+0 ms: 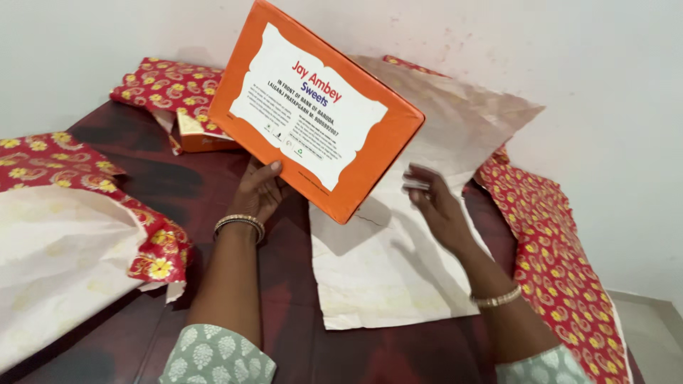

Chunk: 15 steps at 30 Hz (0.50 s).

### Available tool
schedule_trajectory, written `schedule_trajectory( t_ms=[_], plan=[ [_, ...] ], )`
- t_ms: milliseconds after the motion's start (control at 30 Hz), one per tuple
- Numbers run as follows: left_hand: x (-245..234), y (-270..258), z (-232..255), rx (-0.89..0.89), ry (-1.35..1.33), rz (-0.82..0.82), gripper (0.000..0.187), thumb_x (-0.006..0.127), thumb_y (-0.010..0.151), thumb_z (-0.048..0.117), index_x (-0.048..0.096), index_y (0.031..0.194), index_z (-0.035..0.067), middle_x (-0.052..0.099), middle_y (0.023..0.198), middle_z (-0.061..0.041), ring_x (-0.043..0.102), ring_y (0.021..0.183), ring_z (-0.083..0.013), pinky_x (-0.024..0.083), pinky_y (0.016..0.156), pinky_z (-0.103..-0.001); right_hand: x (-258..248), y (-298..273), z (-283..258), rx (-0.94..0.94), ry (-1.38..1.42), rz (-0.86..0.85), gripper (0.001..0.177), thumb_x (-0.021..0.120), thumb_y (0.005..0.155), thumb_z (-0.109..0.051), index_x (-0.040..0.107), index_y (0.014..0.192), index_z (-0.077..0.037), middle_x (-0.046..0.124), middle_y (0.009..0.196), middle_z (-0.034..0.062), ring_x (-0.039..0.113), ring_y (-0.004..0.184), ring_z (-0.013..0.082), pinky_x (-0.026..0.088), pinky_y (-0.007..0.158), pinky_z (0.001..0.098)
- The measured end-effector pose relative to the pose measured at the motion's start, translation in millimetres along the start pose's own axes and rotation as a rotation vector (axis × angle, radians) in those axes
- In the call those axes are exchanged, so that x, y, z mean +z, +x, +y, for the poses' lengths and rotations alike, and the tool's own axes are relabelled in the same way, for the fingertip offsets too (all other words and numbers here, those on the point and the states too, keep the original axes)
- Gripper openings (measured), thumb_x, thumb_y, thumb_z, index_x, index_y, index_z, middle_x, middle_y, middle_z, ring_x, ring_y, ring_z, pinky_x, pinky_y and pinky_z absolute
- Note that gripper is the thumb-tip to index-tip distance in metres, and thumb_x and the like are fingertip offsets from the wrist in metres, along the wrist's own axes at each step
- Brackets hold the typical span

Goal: The person wraps rectangular sweet boxes with red floral wrapping paper. They place each box on the paper, fold the sides over, tuck the ends, and secure the package with small round stickers. Finished wrapped boxes are stacked on the table.

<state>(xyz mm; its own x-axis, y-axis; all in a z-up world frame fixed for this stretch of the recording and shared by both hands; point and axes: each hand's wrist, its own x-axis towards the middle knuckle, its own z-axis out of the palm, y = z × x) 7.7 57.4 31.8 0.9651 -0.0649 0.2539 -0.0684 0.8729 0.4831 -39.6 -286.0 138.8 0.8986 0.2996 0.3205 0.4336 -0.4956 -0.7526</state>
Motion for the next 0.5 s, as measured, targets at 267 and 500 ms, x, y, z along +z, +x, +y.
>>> schedule_trajectory(
  t_ms=[267, 500],
  plan=[
    [30.1, -5.2, -14.4, -0.262, 0.258, -0.32, 0.074, 0.079, 0.083, 0.015, 0.043, 0.147, 0.003, 0.064, 0.135, -0.016, 0.067, 0.119, -0.0295, 0.061, 0.093, -0.051, 6.1, -96.4, 5.3, 0.076, 0.441, -0.071, 0.1, 0.069, 0.086, -0.061, 0.02, 0.158, -0.012, 0.045, 0.152, 0.0112, 0.053, 0.138, 0.0296, 0.048, 0.108, 0.0476],
    [98.6, -28.4, -65.3, -0.508, 0.684, -0.443, 0.073, 0.083, 0.076, 0.03, 0.047, 0.135, 0.009, 0.069, 0.121, -0.012, 0.073, 0.104, -0.0267, 0.063, 0.083, -0.04, -33.6, -114.2, 58.6, 0.328, 0.973, 0.29, 0.077, 0.066, 0.09, -0.039, 0.037, 0.152, -0.003, 0.054, 0.145, 0.0126, 0.056, 0.132, 0.0281, 0.049, 0.107, 0.0491]
  ],
)
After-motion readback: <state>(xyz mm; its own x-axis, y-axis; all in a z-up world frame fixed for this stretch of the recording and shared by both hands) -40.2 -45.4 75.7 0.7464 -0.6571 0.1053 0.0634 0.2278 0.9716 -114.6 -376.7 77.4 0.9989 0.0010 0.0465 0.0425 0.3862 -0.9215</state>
